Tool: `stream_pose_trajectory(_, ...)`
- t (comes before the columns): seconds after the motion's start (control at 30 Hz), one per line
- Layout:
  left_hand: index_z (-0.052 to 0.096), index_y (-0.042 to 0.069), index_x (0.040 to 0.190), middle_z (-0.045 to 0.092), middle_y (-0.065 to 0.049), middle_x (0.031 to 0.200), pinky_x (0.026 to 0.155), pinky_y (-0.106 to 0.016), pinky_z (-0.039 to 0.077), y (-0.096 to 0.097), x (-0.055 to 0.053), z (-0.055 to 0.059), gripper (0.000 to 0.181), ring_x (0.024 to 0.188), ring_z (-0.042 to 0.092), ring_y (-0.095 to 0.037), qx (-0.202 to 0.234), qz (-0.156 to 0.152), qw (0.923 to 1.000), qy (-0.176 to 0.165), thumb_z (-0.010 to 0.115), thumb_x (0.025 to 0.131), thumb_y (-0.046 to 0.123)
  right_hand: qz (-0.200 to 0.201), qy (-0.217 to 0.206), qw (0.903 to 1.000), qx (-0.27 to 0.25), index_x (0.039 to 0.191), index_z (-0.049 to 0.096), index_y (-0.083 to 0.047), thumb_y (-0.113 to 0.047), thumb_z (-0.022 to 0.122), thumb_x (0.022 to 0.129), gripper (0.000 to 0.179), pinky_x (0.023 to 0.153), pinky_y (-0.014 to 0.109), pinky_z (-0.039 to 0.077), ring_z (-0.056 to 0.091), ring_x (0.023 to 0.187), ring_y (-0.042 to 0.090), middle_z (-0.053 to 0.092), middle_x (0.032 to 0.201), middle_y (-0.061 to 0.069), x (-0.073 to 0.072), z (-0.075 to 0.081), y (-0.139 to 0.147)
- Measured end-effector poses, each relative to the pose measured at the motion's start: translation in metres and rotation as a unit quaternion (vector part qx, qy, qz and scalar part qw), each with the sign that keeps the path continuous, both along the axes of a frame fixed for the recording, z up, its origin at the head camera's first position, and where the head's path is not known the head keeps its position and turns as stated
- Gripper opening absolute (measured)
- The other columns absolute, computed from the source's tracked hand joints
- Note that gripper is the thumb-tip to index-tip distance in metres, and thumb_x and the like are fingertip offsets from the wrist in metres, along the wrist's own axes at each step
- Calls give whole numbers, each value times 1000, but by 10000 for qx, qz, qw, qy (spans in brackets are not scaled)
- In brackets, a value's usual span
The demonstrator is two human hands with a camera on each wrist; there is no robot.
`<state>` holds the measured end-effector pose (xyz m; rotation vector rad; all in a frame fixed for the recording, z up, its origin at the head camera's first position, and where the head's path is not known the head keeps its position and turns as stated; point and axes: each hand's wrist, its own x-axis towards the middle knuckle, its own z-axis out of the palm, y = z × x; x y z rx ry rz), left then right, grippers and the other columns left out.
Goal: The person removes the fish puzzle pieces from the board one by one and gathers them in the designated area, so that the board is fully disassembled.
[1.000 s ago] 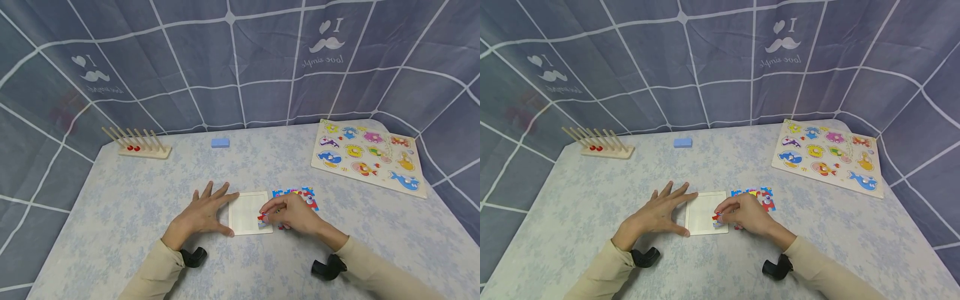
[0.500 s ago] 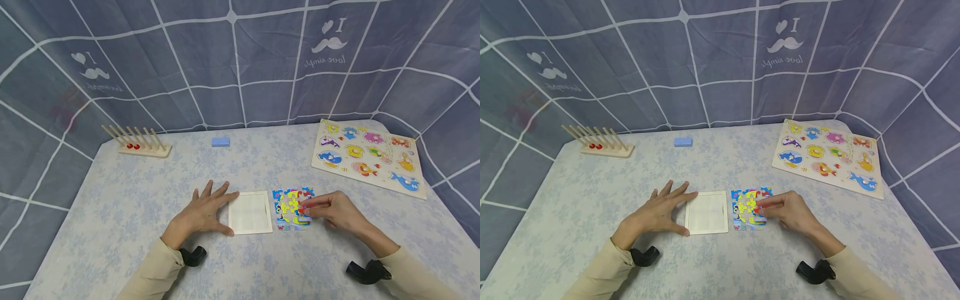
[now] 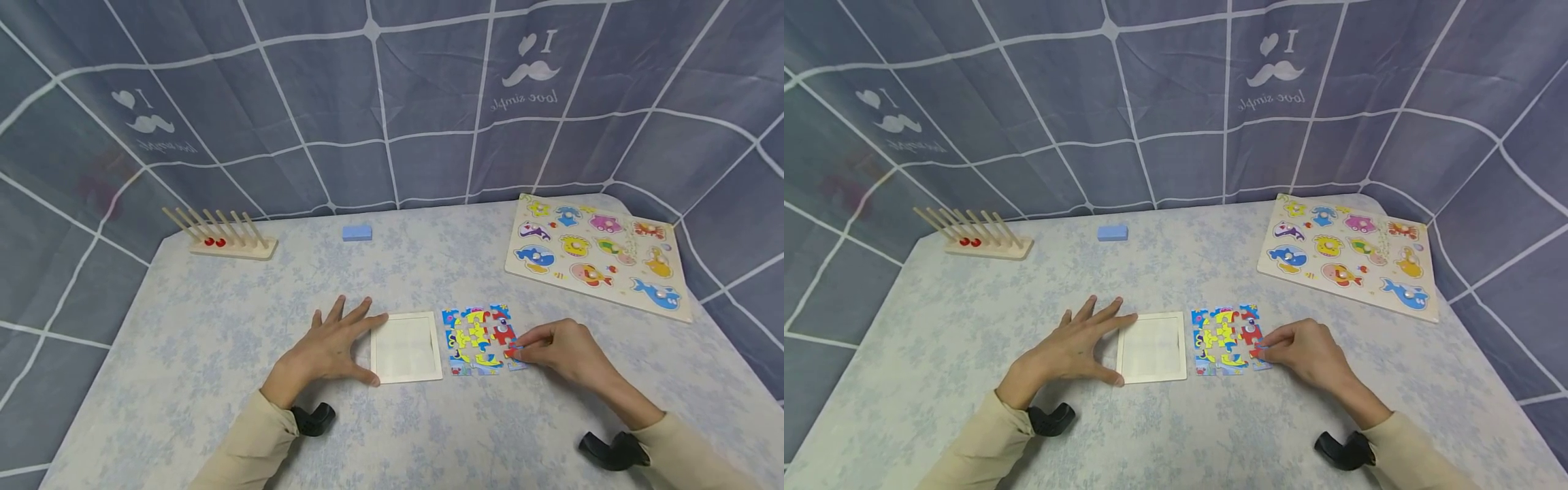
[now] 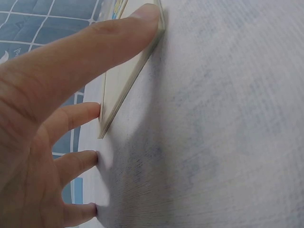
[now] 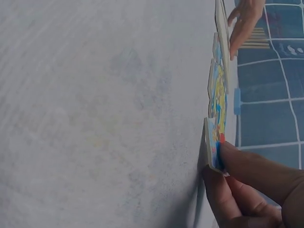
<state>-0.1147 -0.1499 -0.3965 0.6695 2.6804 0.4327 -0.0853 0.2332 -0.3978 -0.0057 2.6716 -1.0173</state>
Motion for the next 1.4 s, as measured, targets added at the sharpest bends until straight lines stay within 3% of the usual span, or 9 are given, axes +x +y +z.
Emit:
stream_pose_trajectory(0.17,38,28,153,16,-6,163,105,-76,8,1,0,-1,105,146,3,-47,5,25,10000,-40,85,64,59,-15,120,9997,230,87,78,-15,-32,83,77,20,61,31,43,59,70,12,71,71,-7,1,1,-1)
stream_pose_trajectory(0.6,39,28,153,17,-7,163,105,-77,8,1,0,0,105,146,3,-48,12,3,10000,-15,86,63,58,-55,80,9991,419,84,77,-17,-37,84,75,23,60,32,42,59,70,12,69,69,-9,0,-1,2)
stream_pose_trajectory(1.4,35,29,154,17,-7,163,104,-78,9,0,3,-1,106,146,4,-48,53,-50,10000,6,86,65,57,21,74,9994,339,84,77,-21,-37,83,77,18,60,31,38,56,68,13,65,66,-9,0,0,1)
